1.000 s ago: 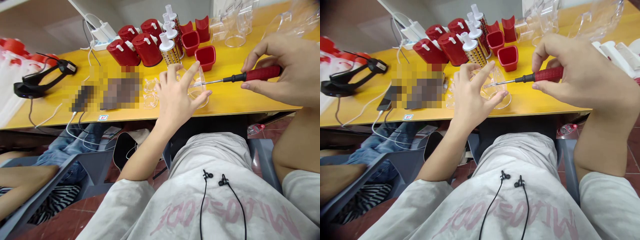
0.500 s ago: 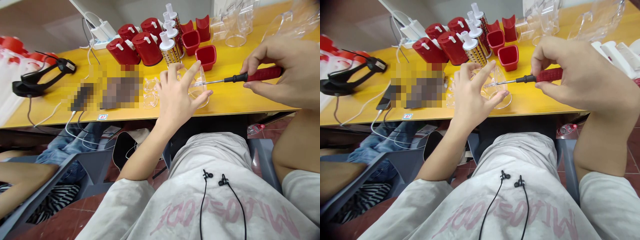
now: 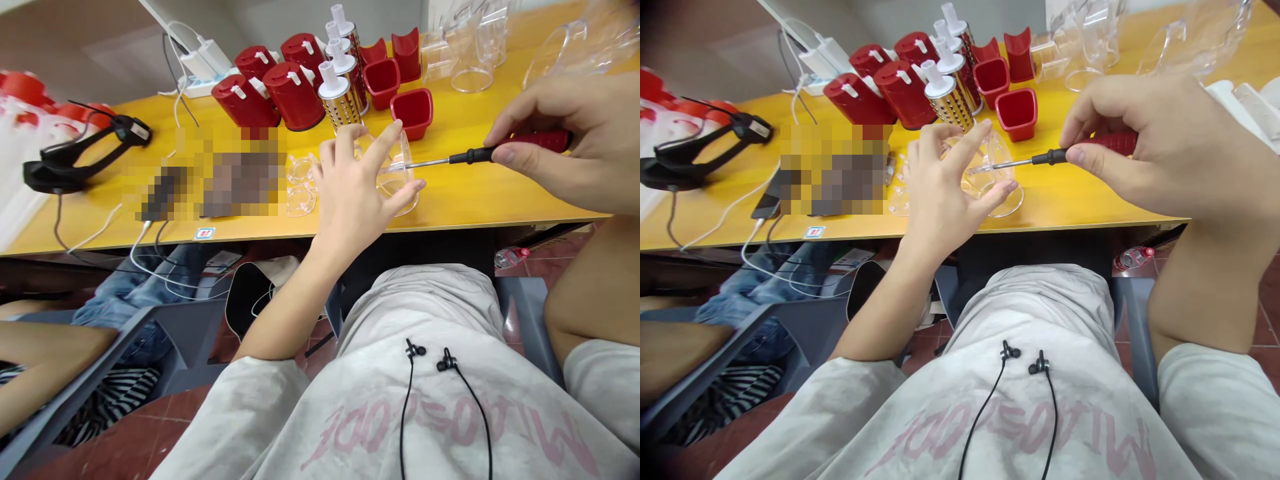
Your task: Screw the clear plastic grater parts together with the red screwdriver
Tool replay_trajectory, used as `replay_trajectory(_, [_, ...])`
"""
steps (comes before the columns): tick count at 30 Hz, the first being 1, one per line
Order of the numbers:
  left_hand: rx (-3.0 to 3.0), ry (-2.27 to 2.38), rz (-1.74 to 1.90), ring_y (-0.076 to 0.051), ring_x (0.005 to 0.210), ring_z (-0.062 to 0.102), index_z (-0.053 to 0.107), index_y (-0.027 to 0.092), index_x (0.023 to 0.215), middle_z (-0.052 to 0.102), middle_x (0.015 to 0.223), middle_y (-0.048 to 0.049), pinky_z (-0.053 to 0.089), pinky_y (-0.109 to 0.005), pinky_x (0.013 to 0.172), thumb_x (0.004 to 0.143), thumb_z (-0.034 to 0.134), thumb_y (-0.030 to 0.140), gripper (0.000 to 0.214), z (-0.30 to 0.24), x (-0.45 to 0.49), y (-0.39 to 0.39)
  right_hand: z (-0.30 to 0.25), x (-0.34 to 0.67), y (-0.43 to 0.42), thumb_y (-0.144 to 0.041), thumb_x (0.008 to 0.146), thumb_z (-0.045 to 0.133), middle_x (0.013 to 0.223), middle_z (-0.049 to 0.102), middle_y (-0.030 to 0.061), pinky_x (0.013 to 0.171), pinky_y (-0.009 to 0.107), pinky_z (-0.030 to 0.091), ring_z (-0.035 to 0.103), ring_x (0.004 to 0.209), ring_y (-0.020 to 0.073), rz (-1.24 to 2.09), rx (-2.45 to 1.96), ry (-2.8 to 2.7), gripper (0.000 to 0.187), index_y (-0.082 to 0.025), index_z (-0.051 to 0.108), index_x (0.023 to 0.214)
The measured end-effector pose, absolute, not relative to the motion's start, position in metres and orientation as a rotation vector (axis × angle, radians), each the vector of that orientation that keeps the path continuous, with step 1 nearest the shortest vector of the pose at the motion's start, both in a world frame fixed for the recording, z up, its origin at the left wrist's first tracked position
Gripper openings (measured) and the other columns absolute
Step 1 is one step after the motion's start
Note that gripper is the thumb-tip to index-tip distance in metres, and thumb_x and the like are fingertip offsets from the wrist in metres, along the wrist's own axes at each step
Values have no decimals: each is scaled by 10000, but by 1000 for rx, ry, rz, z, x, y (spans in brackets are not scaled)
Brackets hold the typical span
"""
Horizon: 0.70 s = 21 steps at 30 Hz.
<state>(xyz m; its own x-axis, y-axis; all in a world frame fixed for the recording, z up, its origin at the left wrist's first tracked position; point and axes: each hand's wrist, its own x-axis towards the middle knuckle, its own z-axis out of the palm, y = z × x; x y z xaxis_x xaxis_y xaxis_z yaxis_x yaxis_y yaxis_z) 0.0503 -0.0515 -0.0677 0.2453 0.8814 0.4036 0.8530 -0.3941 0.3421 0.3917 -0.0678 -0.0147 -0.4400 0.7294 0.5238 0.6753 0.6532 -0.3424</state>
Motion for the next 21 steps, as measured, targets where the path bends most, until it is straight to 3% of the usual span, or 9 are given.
replay_trajectory(3, [2433,1679,879,-578,1683,558,698,487,1814,619,1829,-154,466,-822,1434,1052,892,886,882,-69,49,-51,-15,394,-64,-351,1092,945,1108,904,-53,848,376,588,821,943,196,149,-1081,-2206,210,-369,901,1296])
replay_trajectory(7, [2419,1651,925,-582,1690,553,700,486,1802,620,1822,-155,471,-819,1433,1051,865,928,887,-72,48,-49,-16,394,-54,-317,1032,890,1184,938,-42,954,413,657,875,1041,242,239,-1070,-2222,215,-366,897,1241])
replay_trajectory(12, [2454,1644,954,-565,1662,585,716,482,1789,646,1807,-158,463,-813,1443,1048,858,945,885,-73,47,-49,-14,392,-47,-297,963,866,1201,960,-15,933,455,674,883,1048,291,406,-1106,-2218,249,-380,914,1193])
replay_trajectory(21, [2415,1662,889,-568,1696,536,690,451,1815,615,1846,-143,434,-841,1421,1061,746,1026,949,-69,49,-50,-10,385,-51,-403,1053,907,1117,966,-15,837,423,591,861,986,264,500,-1086,-2161,150,-346,968,1178])
